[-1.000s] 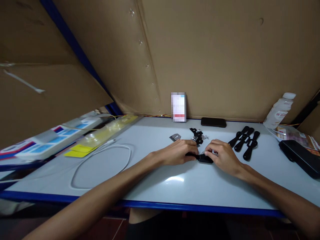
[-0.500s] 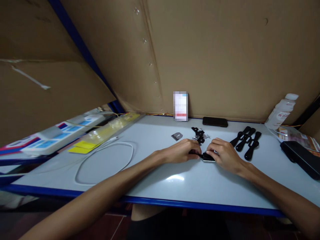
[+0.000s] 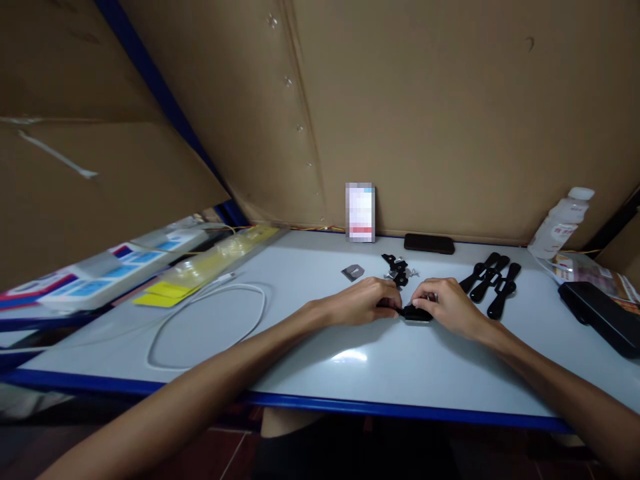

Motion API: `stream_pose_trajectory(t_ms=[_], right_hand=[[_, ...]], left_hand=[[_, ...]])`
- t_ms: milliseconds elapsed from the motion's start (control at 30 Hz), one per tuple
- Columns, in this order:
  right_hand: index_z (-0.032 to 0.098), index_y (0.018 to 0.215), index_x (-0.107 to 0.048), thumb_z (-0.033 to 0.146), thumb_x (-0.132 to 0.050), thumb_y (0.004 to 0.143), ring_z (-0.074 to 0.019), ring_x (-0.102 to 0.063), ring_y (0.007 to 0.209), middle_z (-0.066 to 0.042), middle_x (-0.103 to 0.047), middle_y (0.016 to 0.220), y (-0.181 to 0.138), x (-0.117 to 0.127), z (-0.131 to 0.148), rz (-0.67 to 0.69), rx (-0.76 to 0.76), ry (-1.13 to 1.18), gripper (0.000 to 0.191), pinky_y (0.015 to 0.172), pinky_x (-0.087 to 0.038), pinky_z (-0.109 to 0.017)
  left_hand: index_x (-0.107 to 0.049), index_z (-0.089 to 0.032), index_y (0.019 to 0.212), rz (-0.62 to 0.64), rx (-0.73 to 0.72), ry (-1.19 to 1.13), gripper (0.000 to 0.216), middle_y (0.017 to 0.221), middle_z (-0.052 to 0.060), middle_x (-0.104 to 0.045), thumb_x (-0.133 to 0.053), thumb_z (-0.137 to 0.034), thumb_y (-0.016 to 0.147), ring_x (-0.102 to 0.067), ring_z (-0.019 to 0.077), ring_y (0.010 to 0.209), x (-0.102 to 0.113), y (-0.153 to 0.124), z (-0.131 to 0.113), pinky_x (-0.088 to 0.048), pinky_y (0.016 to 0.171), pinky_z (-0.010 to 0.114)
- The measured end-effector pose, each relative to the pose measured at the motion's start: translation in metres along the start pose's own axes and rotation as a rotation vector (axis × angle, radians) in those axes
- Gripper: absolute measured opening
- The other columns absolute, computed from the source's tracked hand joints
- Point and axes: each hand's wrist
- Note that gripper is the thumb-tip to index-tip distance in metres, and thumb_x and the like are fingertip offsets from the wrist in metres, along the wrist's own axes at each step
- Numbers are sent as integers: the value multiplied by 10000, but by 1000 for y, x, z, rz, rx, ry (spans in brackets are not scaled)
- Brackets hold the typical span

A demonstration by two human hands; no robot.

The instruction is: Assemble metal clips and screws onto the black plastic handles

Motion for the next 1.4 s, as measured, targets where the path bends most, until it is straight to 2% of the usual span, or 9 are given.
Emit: stream_pose_trajectory(t_ms=[167,300,367,500,800,967,1133,1233,1400], right_hand=[[189,715,-745,97,-685,797,-151,-621,619,11,-702,641,3,-1,-7,54,-164,199,137,620,-453,-279],[183,709,-736,132,-696,782,-147,-609,595,9,-692,630,3,-1,-7,86,-209,335,98,602,-451,-271],[186,706,-730,136,-695,791,-142,-597,600,14,-679,626,2,-1,-4,85,-176,303,105,606,-440,-267],[199,699,-727,111,-690,810,-133,-555,631,28,-658,644,0,-1,-1,16,-70,96,146,630,-397,-266],[186,736,-732,151,-690,832,-159,-584,664,-1,-688,694,-1,-3,-14,17,-171,220,111,644,-423,-286],[204,765,-706,135,-670,861,-167,-591,716,-2,-705,761,-5,0,-4,13,-68,53,123,701,-404,-303],[210,770,-612,113,-617,892,-170,-548,711,-10,-653,763,-9,0,2,19,-17,-99,155,683,-378,-302],[207,785,-576,141,-565,935,-190,-549,747,-32,-637,769,-11,-4,1,1,21,-274,164,678,-368,-308],[165,819,-630,141,-479,951,-225,-568,778,-84,-648,743,-16,-16,6,-28,72,-602,201,655,-337,-332]], left_hand=[[-704,-185,935,0,7,-4,118,939,62,-683,-594,-161,900,-650,202,844,0,0,-3,-502,773,343],[-693,-181,931,23,17,4,109,945,61,-675,-594,-150,897,-649,203,860,0,0,-5,-504,784,345],[-690,-178,930,28,26,1,103,944,58,-673,-597,-145,899,-646,200,855,0,0,-5,-500,773,336],[-689,-168,935,18,32,-10,89,934,58,-671,-604,-149,918,-643,190,825,0,0,-5,-494,751,328],[-689,-168,951,15,45,-7,81,952,57,-680,-621,-146,913,-640,185,825,-1,-1,-6,-483,742,322],[-685,-155,944,35,61,-21,71,934,51,-673,-628,-138,906,-626,171,816,0,-1,-7,-469,735,298],[-677,-149,930,45,71,-32,57,926,47,-659,-625,-137,910,-608,163,801,1,0,-9,-449,718,289],[-674,-151,929,45,74,-32,63,924,46,-658,-616,-137,909,-604,164,800,1,0,-9,-447,719,291],[-669,-148,929,43,70,-15,58,939,52,-661,-615,-143,909,-605,166,808,0,-1,-8,-446,726,295]])
Point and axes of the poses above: each hand's wrist, its own y-axis towards the middle knuckle, its own x-axis out of the back of the hand, z = x × y
